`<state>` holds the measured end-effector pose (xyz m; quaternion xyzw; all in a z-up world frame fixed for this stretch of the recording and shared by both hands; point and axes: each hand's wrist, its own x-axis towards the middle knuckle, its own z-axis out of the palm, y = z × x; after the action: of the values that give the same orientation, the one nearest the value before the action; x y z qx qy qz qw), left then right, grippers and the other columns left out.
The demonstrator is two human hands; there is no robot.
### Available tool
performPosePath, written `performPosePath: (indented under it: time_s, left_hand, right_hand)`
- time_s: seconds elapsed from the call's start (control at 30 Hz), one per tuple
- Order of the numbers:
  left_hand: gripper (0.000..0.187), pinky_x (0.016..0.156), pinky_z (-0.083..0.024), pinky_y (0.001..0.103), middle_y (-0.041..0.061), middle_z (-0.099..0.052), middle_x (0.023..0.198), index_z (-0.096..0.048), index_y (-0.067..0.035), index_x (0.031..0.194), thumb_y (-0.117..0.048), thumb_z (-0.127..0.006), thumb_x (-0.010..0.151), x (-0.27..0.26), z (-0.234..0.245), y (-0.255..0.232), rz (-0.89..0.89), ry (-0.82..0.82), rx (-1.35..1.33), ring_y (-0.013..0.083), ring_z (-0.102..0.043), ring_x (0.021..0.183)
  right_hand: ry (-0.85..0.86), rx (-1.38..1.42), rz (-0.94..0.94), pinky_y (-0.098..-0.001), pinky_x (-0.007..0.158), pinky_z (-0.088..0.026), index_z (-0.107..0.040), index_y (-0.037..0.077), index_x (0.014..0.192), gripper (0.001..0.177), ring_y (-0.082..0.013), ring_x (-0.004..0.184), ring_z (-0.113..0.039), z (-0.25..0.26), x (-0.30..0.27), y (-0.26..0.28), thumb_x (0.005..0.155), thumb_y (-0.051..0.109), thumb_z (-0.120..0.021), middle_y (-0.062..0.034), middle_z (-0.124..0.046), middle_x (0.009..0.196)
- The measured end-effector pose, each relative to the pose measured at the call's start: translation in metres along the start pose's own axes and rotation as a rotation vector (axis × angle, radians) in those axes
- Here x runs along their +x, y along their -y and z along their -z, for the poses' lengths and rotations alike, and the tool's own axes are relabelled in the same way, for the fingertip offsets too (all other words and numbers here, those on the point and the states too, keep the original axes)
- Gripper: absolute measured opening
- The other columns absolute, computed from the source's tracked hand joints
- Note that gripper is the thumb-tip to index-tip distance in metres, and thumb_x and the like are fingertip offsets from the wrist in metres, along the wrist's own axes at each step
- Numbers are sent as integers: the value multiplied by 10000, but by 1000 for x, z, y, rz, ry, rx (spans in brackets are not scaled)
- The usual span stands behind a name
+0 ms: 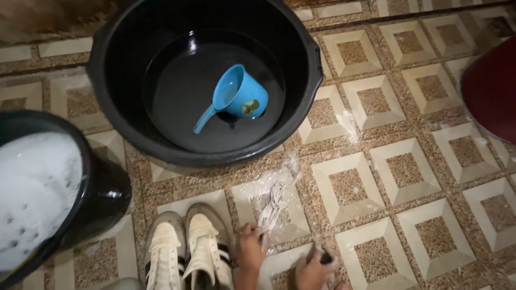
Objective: Removing shoelaces from sneakers and washing them in a bucket of soapy water.
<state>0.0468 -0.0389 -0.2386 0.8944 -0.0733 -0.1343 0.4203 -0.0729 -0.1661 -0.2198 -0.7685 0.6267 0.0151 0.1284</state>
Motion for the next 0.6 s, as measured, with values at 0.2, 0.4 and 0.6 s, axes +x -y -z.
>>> performPosePath:
  time_s: [0.2, 0.4, 0.6]
  left_hand:
    - [129, 810, -542, 450, 209, -686, 1017, -746, -45, 953, -144, -735, 870, -22, -14, 39, -128, -23, 116, 383, -667, 871]
    - [131, 797, -550, 441, 172, -682, 950, -707, -27, 826, -122, -689, 737, -22, -24, 27, -105, -108, 84, 356, -662, 885]
    - [112, 797, -551, 454, 116, -685, 889, -702, -81, 766, -172, -652, 808, -9, 18, -8, 12, -22, 184, 329, -669, 872]
  right_hand:
    - [-184, 435, 709, -567, 1072, -322, -404, -38, 1503, 717, -525, 1248, -415, -10, 10, 29, 822, 112, -569, -414, -367, 1401]
    - [351, 31, 1605, -511, 937, -450, -613, 159, 1312, 444, -357, 1104, -567, -29, 75, 109, 948, 413, -621, -143, -599, 1233]
    - [214, 144, 811, -450, 765, -533, -680, 118, 1092, 267, -316, 909, -619, 40, 102, 182, 1029, 307, -502, -140, -638, 1043]
